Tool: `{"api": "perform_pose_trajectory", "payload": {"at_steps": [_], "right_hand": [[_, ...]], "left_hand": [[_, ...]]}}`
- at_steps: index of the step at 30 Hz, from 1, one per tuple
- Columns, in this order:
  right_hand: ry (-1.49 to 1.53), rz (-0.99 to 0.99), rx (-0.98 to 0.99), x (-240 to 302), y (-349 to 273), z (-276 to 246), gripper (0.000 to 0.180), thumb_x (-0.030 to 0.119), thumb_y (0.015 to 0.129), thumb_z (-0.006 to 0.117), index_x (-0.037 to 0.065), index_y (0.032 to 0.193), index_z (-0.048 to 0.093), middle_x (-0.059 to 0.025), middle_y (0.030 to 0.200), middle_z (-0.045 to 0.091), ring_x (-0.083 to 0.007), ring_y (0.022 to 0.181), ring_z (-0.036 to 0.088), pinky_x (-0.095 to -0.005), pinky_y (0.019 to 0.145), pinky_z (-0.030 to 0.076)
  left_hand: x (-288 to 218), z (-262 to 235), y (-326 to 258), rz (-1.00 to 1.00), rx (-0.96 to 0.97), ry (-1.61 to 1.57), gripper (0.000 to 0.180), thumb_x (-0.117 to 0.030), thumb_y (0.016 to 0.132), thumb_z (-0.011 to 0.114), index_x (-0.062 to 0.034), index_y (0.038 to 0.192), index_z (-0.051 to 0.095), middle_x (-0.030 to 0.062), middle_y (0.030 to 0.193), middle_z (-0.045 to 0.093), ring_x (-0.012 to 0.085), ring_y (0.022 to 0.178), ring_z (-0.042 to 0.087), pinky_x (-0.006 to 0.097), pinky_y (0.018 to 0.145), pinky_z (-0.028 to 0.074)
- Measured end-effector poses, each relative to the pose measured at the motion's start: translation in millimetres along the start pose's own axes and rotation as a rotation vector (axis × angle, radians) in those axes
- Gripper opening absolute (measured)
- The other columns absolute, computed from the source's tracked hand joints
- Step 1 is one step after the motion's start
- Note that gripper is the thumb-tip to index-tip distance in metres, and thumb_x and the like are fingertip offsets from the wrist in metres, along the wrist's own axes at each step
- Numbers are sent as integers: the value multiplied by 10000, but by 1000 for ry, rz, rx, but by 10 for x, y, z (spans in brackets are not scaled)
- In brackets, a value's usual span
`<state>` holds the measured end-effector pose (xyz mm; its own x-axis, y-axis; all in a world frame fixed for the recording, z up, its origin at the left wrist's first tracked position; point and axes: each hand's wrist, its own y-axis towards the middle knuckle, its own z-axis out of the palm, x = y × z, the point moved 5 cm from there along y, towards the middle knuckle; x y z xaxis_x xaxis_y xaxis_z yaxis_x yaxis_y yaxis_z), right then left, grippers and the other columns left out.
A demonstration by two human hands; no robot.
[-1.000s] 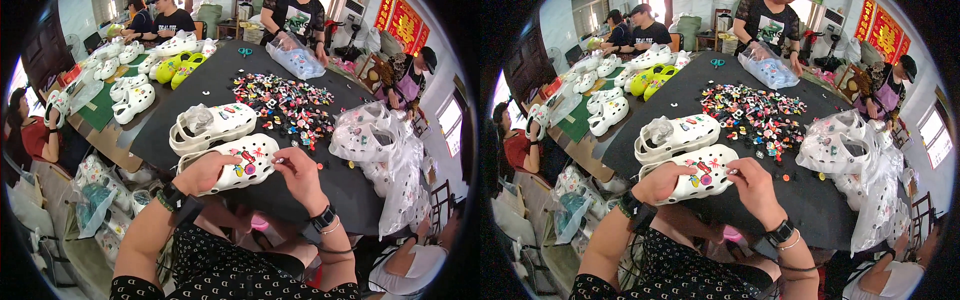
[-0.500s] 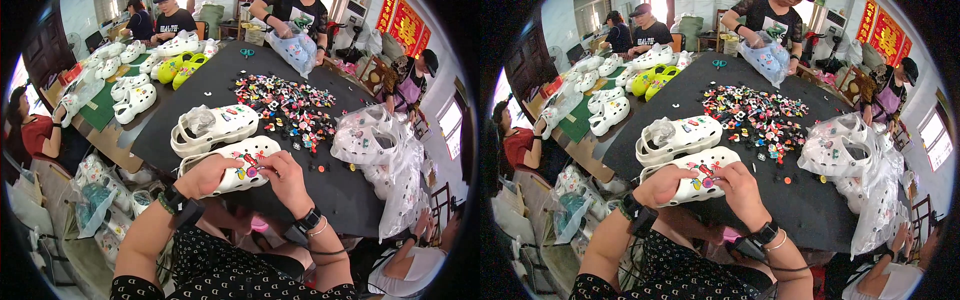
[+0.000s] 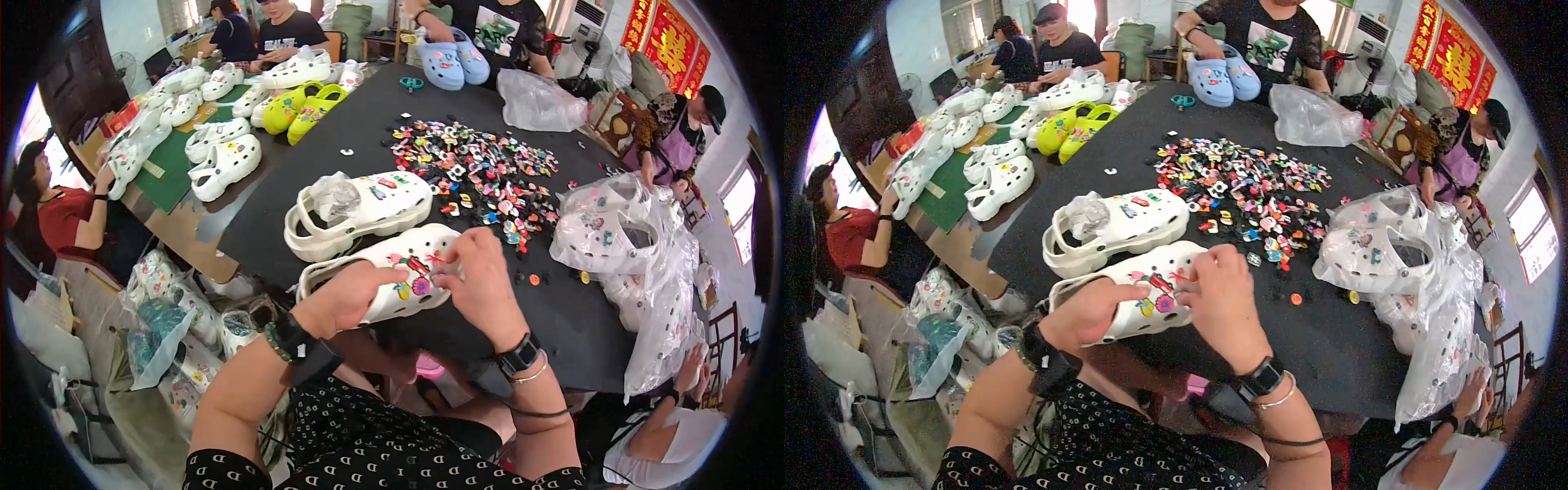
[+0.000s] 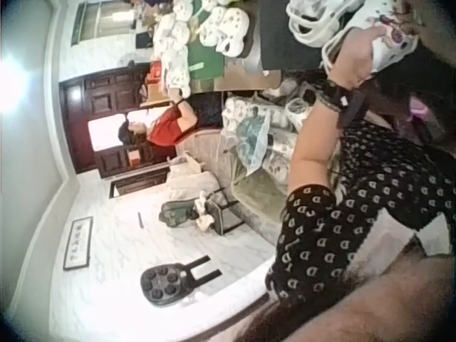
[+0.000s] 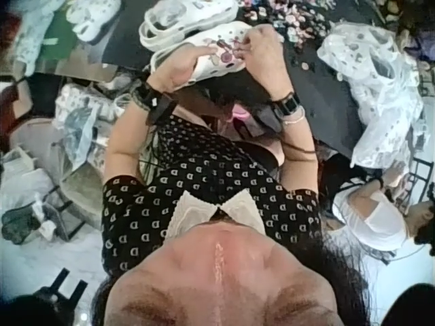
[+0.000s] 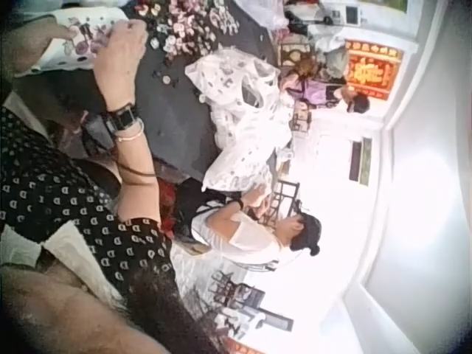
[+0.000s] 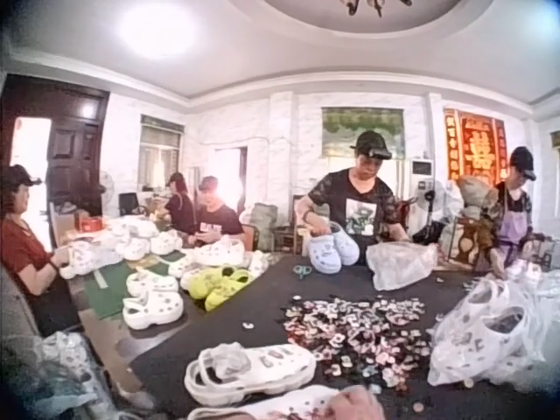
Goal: Applying decorative charms to various pairs of clogs while working with a team at a workshop table.
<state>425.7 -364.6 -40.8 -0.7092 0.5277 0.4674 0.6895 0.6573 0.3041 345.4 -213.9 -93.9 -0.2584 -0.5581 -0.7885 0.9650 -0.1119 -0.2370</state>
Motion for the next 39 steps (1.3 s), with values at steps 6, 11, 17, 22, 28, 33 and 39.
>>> {"api": "perform_pose_trajectory", "payload": {"at_steps": [6,11,17,22,28,33,39], "right_hand": [[94,-16,69,-37,109,-19,836,22,680,796,106,1396,373,-244,1453,364,-476,1310,386,-511,1053,391],[14,-101,102,103,84,154,811,-115,674,693,72,1401,386,-195,1384,416,-425,1284,415,-481,1049,397],[43,-1,192,69,95,51,864,-107,639,717,157,1402,408,-178,1355,408,-434,1222,417,-475,1051,373],[-12,-11,147,-31,-69,4,898,-80,611,761,125,1405,397,-188,1367,402,-425,1275,394,-470,1054,367],[321,-29,69,-18,-276,-38,832,-80,696,737,127,1424,393,-212,1523,266,-411,1382,312,-471,1101,347],[411,-53,29,-125,-223,53,767,-38,743,730,133,1419,411,-216,1522,292,-414,1395,317,-433,1108,354],[331,-56,21,-126,-234,74,820,-75,759,697,132,1469,342,-278,1533,199,-428,1368,352,-401,995,479]], "left_hand": [[88,49,-52,1,-78,78,358,-170,947,592,51,1228,583,131,1129,681,212,943,678,344,835,539],[212,13,-41,33,-64,152,389,-207,974,548,26,1287,536,94,1162,643,165,993,622,329,874,492],[351,-25,-3,50,-114,581,418,-252,973,556,-19,1320,534,124,1178,642,196,1048,609,344,915,478],[162,251,-84,281,-102,905,492,-172,917,616,-22,1366,484,183,1312,558,283,1169,558,383,1002,440],[173,234,2,371,-71,691,454,-168,902,637,4,1308,530,143,1234,621,212,1092,587,334,950,464],[199,239,-77,143,-208,626,444,-204,904,641,21,1279,562,104,1161,649,157,995,588,314,878,475],[199,199,-74,114,-180,512,449,-151,904,648,20,1307,547,91,1234,629,158,1085,579,304,936,460]]}}
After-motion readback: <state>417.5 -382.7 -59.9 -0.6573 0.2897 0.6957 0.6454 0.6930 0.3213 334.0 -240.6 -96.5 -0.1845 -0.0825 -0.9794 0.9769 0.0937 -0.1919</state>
